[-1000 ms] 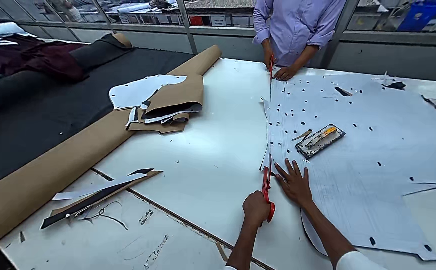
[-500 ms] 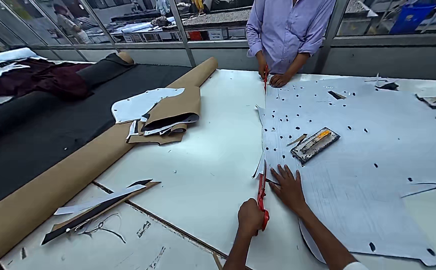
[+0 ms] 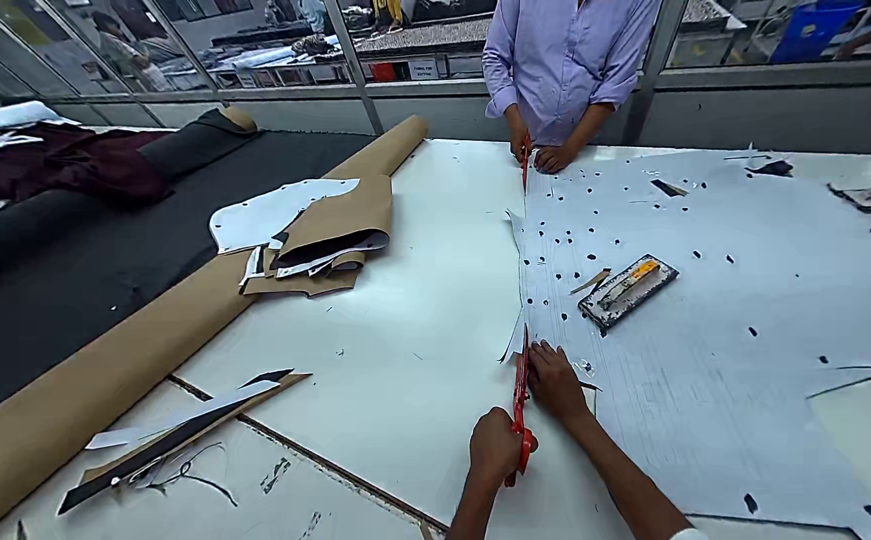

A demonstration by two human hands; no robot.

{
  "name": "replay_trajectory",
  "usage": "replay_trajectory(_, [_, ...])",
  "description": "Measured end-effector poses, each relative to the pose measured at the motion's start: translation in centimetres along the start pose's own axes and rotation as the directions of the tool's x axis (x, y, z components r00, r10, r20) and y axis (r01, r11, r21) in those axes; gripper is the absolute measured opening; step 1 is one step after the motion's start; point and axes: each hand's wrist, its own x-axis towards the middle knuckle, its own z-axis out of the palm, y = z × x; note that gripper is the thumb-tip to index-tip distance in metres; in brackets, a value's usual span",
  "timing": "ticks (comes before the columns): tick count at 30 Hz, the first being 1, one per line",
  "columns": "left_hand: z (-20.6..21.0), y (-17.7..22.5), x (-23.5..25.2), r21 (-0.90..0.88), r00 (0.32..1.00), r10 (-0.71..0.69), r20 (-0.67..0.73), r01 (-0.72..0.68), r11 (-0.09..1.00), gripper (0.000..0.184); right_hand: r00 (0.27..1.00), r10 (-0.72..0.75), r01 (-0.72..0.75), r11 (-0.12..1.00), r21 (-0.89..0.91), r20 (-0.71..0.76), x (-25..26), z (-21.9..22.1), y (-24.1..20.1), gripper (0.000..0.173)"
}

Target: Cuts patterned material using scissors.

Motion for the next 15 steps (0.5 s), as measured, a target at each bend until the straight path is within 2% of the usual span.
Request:
replay_trajectory(7, [-0.3,1.7,-1.4,0.131,1.0,-0.014,0.006,0.013,0.991,0.035,0.999,0.038,-0.038,0.999,0.024,0.023,-0.3,-0.4,-0.3,0.023])
replay_trajectory(15, [-1.1,3.4,-2.0,0.194,1.0,-0.007,-0.005,0.008,0.981,0.034,0.999,0.026,-0.023,0.996,0.088,-0.028,-0.4,-0.9,-0.2,0.02])
